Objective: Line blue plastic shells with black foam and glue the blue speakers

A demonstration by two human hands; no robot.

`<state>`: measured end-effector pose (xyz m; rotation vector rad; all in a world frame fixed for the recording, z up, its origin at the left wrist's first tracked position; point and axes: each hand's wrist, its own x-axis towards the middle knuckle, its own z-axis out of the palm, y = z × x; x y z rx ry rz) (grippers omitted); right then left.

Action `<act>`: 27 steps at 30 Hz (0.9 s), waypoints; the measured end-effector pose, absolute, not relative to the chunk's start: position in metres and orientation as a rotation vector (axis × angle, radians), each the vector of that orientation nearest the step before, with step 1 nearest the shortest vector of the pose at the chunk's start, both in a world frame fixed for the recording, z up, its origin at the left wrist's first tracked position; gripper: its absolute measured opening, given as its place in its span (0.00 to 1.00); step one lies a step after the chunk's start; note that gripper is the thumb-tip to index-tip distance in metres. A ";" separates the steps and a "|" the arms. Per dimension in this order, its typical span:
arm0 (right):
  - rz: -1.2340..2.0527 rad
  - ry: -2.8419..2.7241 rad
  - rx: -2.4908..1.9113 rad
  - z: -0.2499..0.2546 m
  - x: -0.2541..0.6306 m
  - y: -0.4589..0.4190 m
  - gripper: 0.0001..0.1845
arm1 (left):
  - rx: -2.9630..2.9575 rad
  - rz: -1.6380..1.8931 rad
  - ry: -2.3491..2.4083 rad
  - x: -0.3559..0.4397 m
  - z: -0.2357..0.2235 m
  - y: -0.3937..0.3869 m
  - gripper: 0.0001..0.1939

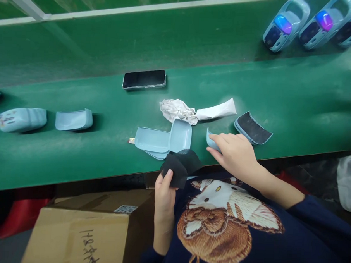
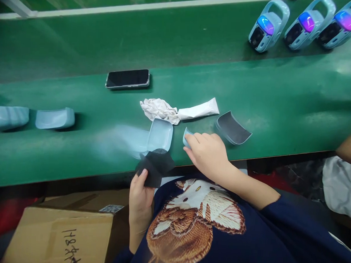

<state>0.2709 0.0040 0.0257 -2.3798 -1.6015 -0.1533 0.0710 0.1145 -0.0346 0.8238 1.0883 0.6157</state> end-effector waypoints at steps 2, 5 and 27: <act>-0.018 -1.604 -2.471 0.018 0.268 0.002 0.11 | 0.803 0.636 1.094 0.078 -0.028 0.111 0.20; 0.073 -1.535 -2.365 0.012 0.264 0.001 0.17 | 0.755 0.655 1.074 0.089 -0.018 0.105 0.21; 0.801 -0.980 -2.048 0.034 0.319 -0.029 0.25 | 0.820 0.637 0.989 0.107 -0.016 0.096 0.22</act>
